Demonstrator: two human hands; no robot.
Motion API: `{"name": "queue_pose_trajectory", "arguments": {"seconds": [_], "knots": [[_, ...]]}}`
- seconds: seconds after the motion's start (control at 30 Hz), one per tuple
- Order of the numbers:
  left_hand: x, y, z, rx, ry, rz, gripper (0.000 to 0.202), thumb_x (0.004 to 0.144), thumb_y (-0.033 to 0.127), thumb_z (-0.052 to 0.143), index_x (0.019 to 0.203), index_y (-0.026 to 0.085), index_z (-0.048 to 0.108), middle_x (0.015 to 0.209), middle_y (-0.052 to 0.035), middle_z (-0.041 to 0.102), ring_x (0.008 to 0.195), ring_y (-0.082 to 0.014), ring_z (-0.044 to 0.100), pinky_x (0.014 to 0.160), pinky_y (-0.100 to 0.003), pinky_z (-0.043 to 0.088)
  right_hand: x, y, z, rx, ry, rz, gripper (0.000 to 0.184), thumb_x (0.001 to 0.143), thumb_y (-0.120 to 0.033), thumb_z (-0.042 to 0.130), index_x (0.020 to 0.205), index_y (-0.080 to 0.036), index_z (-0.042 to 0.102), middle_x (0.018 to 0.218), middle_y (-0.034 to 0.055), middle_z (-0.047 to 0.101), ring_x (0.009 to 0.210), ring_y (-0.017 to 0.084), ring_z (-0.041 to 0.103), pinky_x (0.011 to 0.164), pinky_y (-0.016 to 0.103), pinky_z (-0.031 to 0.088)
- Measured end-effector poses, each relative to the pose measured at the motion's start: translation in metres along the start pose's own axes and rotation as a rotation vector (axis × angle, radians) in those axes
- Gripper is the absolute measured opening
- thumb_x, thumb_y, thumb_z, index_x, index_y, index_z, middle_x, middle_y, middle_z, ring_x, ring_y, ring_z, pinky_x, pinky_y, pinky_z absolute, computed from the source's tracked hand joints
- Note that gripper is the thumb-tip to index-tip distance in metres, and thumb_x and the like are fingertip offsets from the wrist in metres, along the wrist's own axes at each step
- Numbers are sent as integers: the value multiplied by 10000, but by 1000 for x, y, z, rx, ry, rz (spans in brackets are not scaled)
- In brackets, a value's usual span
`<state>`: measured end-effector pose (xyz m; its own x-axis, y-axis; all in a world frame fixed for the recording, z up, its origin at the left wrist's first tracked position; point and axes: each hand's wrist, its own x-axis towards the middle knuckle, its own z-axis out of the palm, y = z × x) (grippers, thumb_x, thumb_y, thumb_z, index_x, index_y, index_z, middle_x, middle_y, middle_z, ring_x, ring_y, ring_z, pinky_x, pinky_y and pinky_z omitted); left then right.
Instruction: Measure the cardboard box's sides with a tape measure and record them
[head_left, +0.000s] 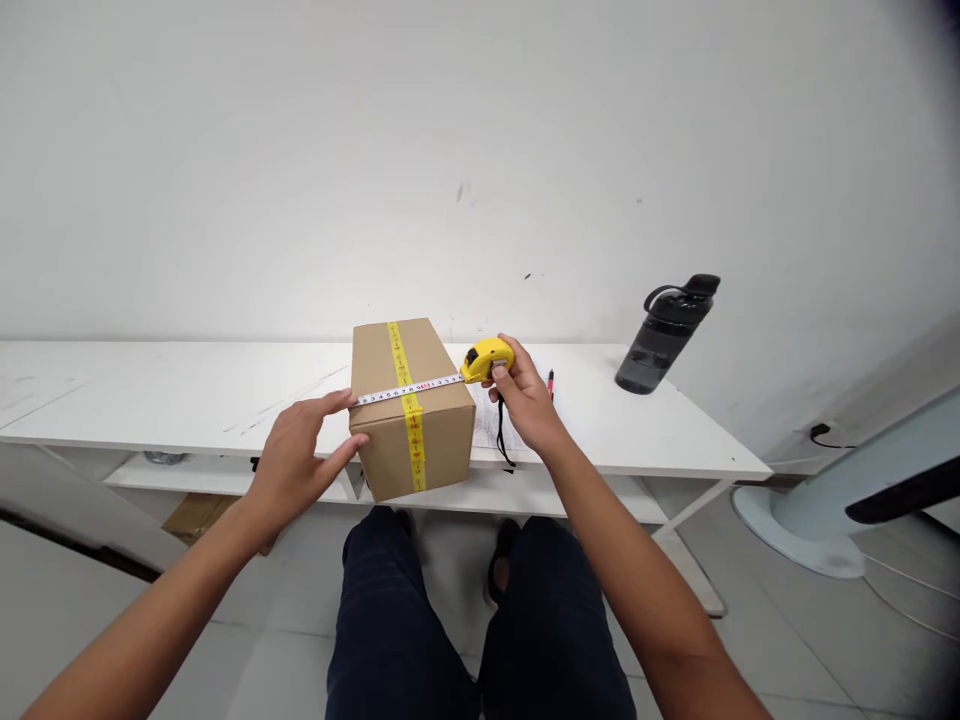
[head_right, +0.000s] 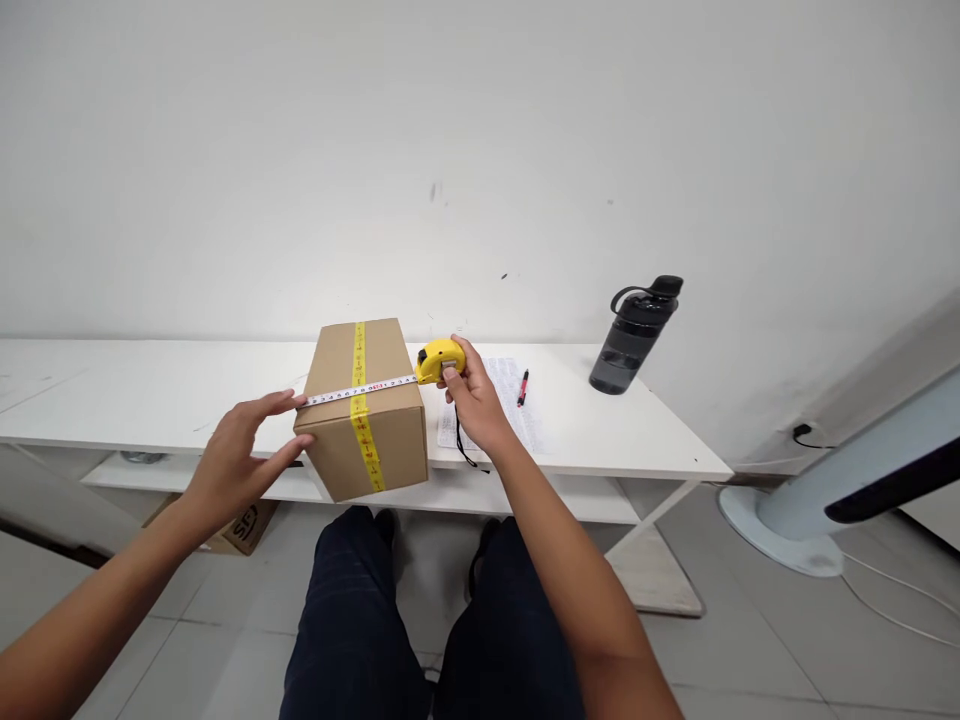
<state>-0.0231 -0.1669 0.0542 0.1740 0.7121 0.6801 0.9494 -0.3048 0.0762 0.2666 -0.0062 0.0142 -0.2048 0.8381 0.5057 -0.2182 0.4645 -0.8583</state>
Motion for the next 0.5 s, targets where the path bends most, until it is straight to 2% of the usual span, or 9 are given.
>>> {"name": "queue_pose_trajectory", "arguments": {"seconds": [0.1, 0.2, 0.3, 0.37, 0.5], "knots": [[16, -3, 8, -22, 14, -88, 429, 972, 397, 571, 1364, 245, 486, 1143, -70, 750, 1139, -274, 646, 1000, -453, 472, 11, -3, -2, -10, 0, -28, 622, 901, -541, 657, 1455, -333, 466, 1189, 49, 623, 903, 173, 625, 704, 298, 525], [38, -13, 15, -65, -59, -98, 485, 962, 399, 558, 1407, 228, 472, 1148, -82, 733, 1086, -275, 636, 964, -450, 485, 16, -8, -5, -36, 10, -95, 598, 904, -530, 658, 1440, -346, 468, 1250, 55, 607, 944, 182, 622, 732, 312, 540], [57, -19, 19, -50, -182, 6, 546, 971, 414, 504, 1481, 229, 448, 1157, -109, 691, 1051, -288, 610, 907, -450, 496, 11, -12, -4, -108, -11, -157, 555, 943, -516, 610, 1451, -363, 447, 1332, 65, 580, 986, 196, 608, 782, 347, 555], [67, -18, 22, 26, -240, 100, 582, 963, 482, 499, 1479, 213, 485, 1130, -139, 657, 991, -298, 597, 870, -457, 495, 4, -13, 0, -191, -29, -208, 521, 977, -481, 566, 1465, -354, 435, 1418, 81, 534, 1085, 219, 597, 884, 394, 549], [77, -11, 30, 188, -243, 180, 616, 963, 571, 455, 1409, 165, 580, 1087, -168, 617, 925, -307, 575, 821, -453, 483, -6, -18, 12, -361, -92, -325, 474, 1019, -387, 489, 1483, -316, 422, 1452, 112, 512, 1312, 266, 525, 1074, 472, 467]]}}
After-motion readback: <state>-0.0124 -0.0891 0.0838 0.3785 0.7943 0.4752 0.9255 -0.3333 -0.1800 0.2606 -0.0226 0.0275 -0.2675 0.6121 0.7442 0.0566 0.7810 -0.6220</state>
